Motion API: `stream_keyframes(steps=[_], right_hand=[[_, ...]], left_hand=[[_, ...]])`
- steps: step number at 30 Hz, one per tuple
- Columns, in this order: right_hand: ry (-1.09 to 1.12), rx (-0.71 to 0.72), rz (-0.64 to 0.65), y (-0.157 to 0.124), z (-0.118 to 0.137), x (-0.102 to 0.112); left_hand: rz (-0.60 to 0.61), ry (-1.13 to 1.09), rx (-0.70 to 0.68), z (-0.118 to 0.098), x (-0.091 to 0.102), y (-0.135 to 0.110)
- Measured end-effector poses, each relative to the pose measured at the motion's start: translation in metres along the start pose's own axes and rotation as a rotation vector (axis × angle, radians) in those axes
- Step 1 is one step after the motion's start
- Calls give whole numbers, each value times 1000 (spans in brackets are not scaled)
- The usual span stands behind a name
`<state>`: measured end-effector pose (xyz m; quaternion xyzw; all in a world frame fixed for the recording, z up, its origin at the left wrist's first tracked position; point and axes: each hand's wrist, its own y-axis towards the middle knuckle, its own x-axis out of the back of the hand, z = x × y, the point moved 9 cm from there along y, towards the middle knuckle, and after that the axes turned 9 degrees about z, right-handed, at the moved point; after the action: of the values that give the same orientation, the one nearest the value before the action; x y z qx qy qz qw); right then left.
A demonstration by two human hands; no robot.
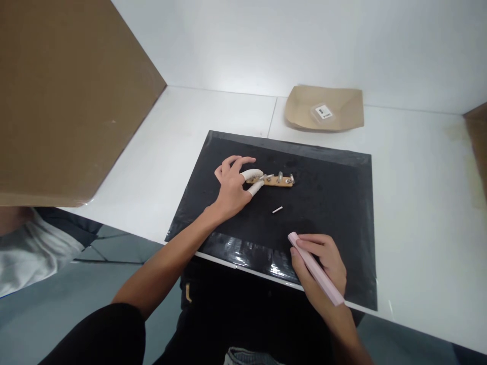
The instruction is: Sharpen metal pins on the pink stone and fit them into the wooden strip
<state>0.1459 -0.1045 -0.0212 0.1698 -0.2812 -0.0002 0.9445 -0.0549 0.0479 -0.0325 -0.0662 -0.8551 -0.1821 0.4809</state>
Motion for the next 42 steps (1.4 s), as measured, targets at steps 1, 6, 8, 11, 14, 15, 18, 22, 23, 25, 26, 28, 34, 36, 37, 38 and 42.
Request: stream_keyframes(steps=[1,6,8,11,14,15,18,22,23,25,26,28,34,36,37,38,42], right_hand=[[-2,2,0,0,0,0],[6,19,3,0,0,-1],[14,13,8,-1,-1,-1],[24,5,15,-1,-2,-2],[29,-1,19,-1,-2,-3],[30,-4,22,-1,-2,-3],[28,-6,27,-1,-2,-3],[32,-4,36,-1,-3,-4],[36,-4,39,-1,-3,-4],[47,2,45,-2,-4,-5],[53,3,47,-2,-4,-6],[62,5,49,-3,-5,-6],[82,22,55,-3,-5,-6],[88,21,57,-4,-6,-6],[91,21,55,-4,-7,-7],[93,23,56,-4,-8,-7],[95,30,63,-6,-10,-8]], left_hand=[[0,4,0,0,0,0],[-3,-4,-3,0,1,0],[-11,4,-2,-1,2,0],[-39,27,5,-3,4,-1],[-82,43,7,-6,6,-3],[-98,46,10,-6,7,-4],[-148,56,32,-7,7,-7],[-191,73,55,-11,8,-9],[-183,81,63,-12,8,-9],[-133,103,88,-14,9,-7],[-94,113,100,-15,9,-6],[-4,125,110,-18,10,-2],[245,224,-42,-28,12,18],[370,270,-137,-33,3,24],[427,287,-180,-34,-1,26],[473,300,-219,-36,-4,28],[491,337,-303,-41,-6,37]])
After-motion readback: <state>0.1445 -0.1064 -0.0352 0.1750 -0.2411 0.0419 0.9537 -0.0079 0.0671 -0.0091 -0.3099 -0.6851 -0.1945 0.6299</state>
